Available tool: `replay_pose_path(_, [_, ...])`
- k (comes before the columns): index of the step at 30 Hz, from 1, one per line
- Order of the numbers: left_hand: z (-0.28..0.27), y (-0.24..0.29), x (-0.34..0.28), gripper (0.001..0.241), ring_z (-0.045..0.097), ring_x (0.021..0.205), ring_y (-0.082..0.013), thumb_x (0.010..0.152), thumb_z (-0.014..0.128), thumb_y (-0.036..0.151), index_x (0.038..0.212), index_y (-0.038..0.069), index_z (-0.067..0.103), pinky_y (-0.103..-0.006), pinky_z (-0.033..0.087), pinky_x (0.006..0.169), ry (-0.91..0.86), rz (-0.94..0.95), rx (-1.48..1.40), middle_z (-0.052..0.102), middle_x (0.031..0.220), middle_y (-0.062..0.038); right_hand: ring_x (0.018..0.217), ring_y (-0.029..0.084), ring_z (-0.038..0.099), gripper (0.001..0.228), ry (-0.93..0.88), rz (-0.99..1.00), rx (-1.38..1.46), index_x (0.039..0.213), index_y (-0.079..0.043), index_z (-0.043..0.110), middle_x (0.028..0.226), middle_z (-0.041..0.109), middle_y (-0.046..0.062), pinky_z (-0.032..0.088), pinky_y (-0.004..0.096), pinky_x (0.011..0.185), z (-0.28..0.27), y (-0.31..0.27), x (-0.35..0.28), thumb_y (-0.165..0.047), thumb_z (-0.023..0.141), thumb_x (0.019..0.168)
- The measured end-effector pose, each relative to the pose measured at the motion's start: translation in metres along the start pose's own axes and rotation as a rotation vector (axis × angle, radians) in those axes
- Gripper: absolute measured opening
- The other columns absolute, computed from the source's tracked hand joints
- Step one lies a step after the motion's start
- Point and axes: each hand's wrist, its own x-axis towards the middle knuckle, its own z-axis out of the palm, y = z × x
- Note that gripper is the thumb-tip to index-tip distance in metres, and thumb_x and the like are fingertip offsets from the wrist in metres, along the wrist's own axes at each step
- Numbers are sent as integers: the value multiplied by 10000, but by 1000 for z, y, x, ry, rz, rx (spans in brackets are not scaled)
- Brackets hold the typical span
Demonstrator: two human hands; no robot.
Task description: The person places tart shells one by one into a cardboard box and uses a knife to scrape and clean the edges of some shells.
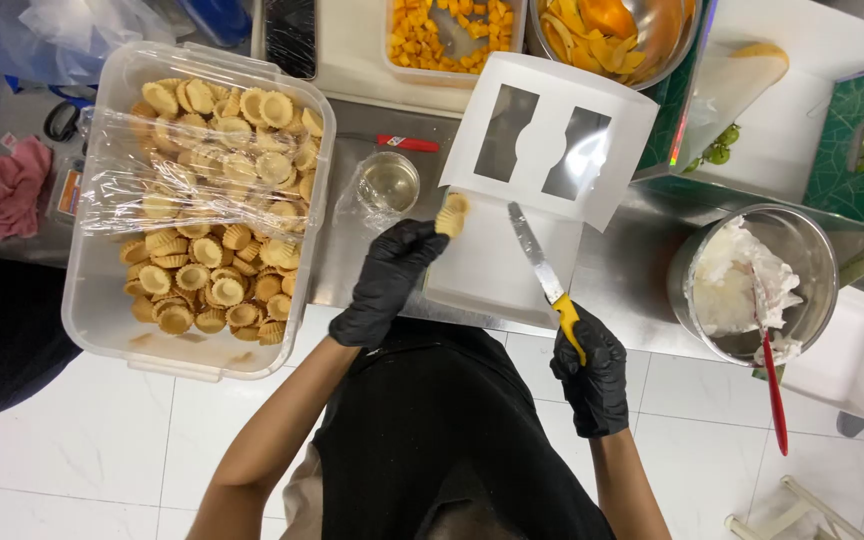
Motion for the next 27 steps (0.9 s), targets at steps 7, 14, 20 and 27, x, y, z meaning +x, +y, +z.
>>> replay_pose_path(7, [25,-75,24,46,648,563,-225,836,685,117,854,76,694,-374,505,470,-101,854,1532,669,703,-75,544,83,490,504,87,-50,-51,1354,22,612,737,585,18,421,244,462,-19,8,2,-321,632,986])
replay_pose_path(14, [19,-146,57,132,596,448,-187,872,635,52,751,52,583,-342,468,400,92,839,2010,555,528,-61,588,94,485,504,61,45,-23,1382,28,612,709,543,5,416,255,506,-24,14,2,-270,651,977])
replay_pose_path(20, [19,-177,66,144,580,411,-175,861,628,59,722,54,589,-360,439,350,160,718,2045,534,481,-34,579,98,480,506,46,64,-34,1379,40,612,701,542,7,409,258,495,-29,16,5,-267,640,977])
replay_pose_path(27, [26,-210,66,590,568,387,-133,849,615,69,1396,-141,548,-403,429,344,105,265,2058,573,483,0,598,99,488,507,5,42,-48,1372,53,610,739,550,15,410,258,500,-22,15,9,-279,637,989])
